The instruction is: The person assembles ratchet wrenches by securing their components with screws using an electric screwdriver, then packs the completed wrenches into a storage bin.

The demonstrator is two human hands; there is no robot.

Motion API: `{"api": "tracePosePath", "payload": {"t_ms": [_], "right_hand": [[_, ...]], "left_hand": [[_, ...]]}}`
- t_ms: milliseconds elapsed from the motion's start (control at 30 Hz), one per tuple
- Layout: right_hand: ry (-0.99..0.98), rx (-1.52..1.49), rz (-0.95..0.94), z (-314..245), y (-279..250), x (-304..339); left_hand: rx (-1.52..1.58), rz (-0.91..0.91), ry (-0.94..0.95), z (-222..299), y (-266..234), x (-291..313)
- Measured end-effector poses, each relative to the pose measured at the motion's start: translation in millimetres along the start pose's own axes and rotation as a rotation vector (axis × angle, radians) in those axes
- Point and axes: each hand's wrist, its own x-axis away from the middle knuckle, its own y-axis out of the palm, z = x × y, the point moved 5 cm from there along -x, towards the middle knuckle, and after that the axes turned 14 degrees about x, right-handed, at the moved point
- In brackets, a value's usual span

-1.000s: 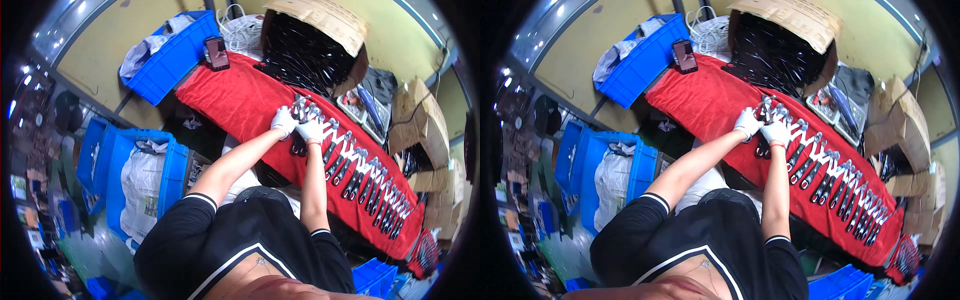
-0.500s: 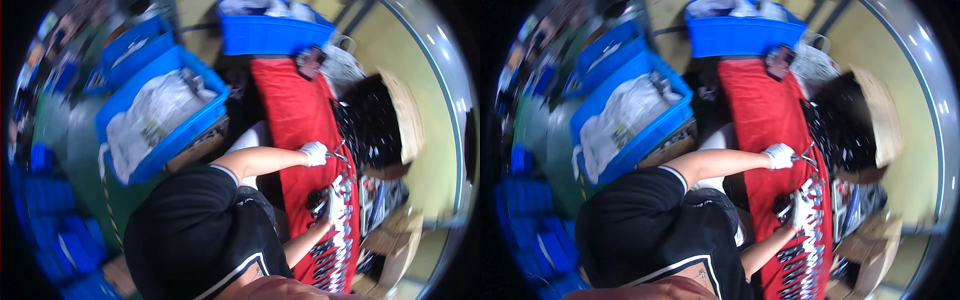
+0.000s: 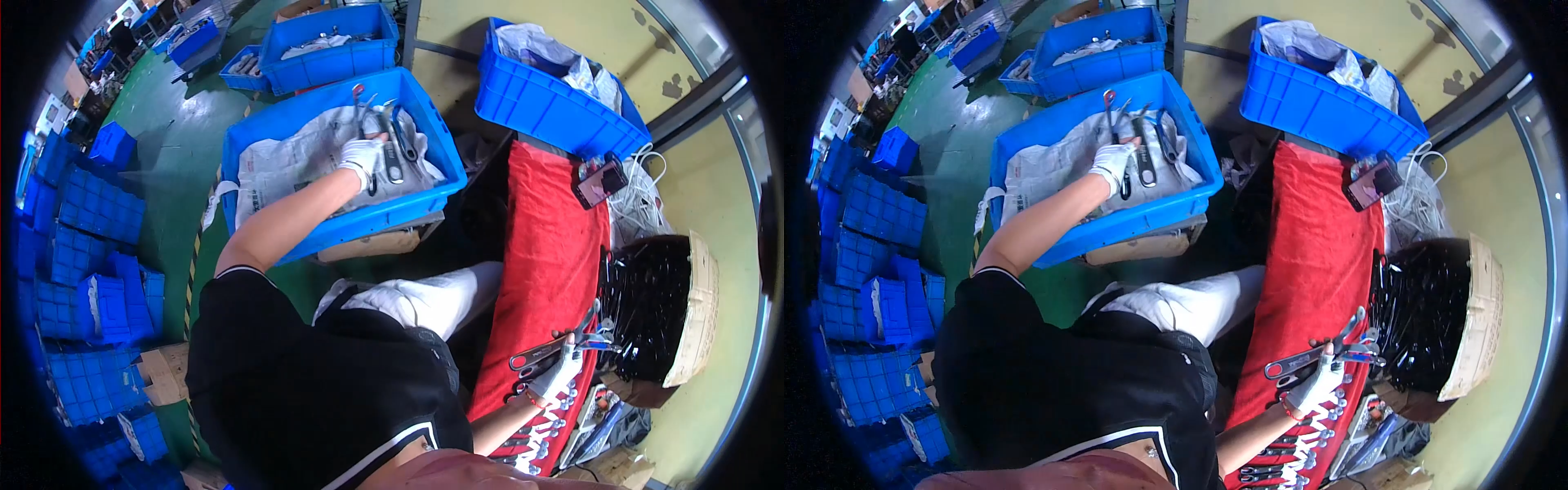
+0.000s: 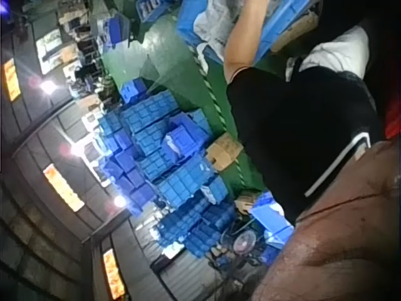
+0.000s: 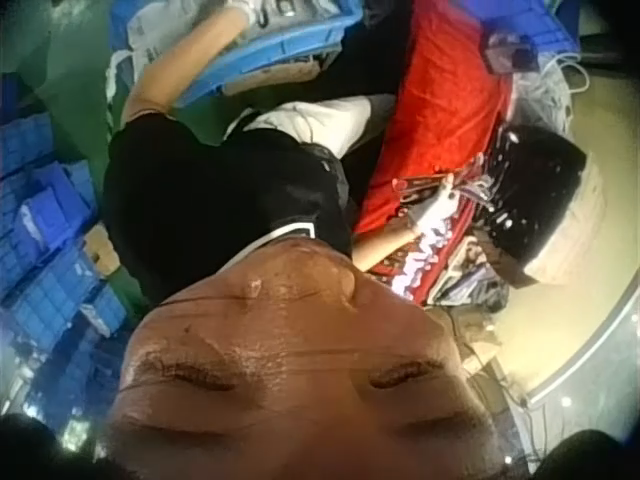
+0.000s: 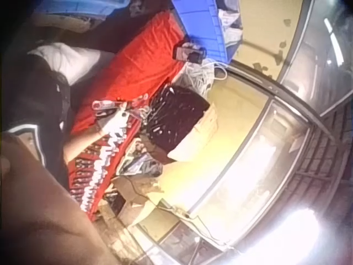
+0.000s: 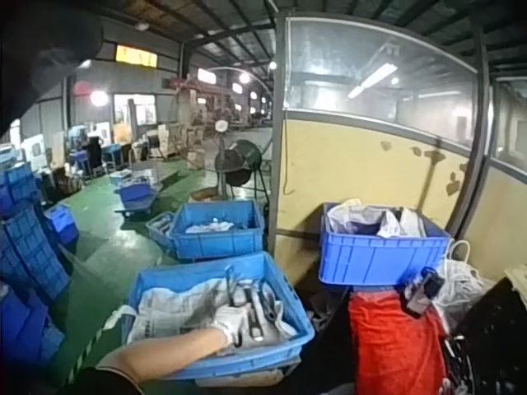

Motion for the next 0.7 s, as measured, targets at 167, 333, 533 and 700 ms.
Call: {"api": "tracePosePath", "payload": {"t_ms": [167, 333, 533, 700], "right_hand": [[0.082, -0.051, -0.255, -21, 73, 0], [0.074, 0.031, -0.316, -46, 97, 10], [0.09, 0.027, -0.328, -37, 103, 8], [0.174, 0.029, -0.358, -37, 111, 14]], "left_hand": [[-0.226, 0.26, -0.032, -77, -53, -122], [-0.1, 0.328, -0.175, -137, -70, -186], [-0.409, 0.405, 0.231, -85, -84, -132], [0.134, 0.668, 0.117, -73, -85, -97]]}}
